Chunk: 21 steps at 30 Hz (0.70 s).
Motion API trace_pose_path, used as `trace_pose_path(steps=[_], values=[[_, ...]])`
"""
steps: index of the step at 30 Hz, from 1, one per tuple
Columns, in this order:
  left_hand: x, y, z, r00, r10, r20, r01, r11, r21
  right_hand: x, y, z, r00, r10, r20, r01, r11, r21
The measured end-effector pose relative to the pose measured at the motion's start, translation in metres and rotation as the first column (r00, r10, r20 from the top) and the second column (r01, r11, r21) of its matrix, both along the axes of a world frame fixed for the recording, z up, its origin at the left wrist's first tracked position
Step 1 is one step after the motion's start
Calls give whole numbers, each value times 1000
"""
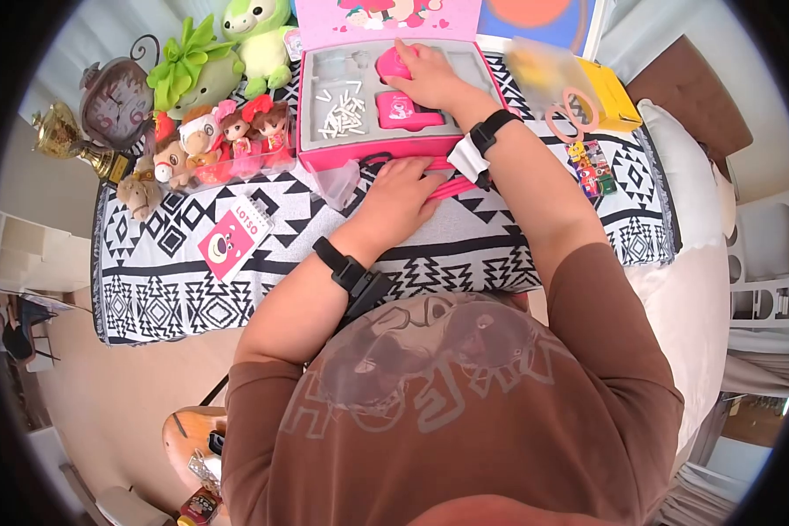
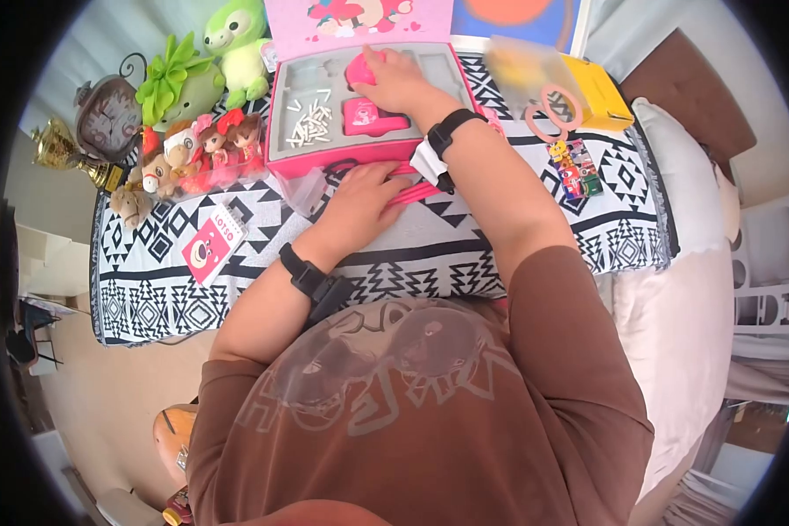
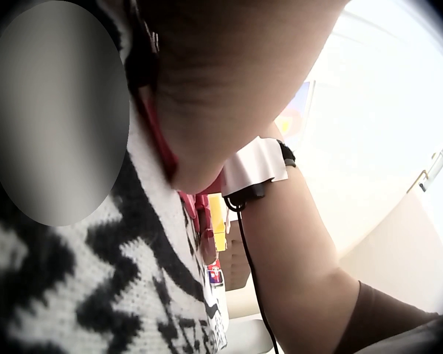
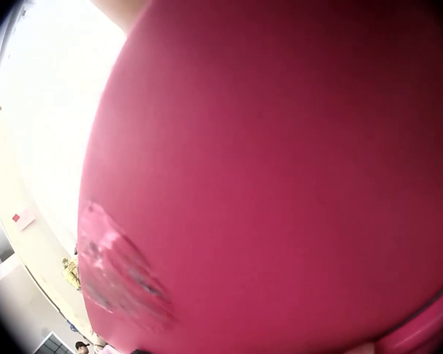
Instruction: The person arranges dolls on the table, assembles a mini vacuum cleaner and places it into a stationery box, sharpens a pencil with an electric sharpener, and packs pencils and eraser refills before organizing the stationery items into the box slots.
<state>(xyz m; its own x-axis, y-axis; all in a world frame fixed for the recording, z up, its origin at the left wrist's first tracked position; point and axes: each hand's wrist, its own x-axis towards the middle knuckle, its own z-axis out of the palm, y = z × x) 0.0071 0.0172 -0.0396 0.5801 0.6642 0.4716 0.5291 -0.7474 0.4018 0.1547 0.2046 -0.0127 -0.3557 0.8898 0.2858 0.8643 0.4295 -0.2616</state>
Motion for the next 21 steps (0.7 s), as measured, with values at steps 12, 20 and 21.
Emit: trace_pose_path(steps=[12,20,21], values=[[5,4,-1,999,15,-36,-15,1000,17,-2,-19,16,993,-21,114,36,991,-129],[9,0,9,998,29,-54,-30,999,-13,105,-67,62,955,-56,-292,-13,973,-229],[10,-1,11,998,30,-57,-31,999,-22,120,-76,67,951,-137,-277,51,954,-297]])
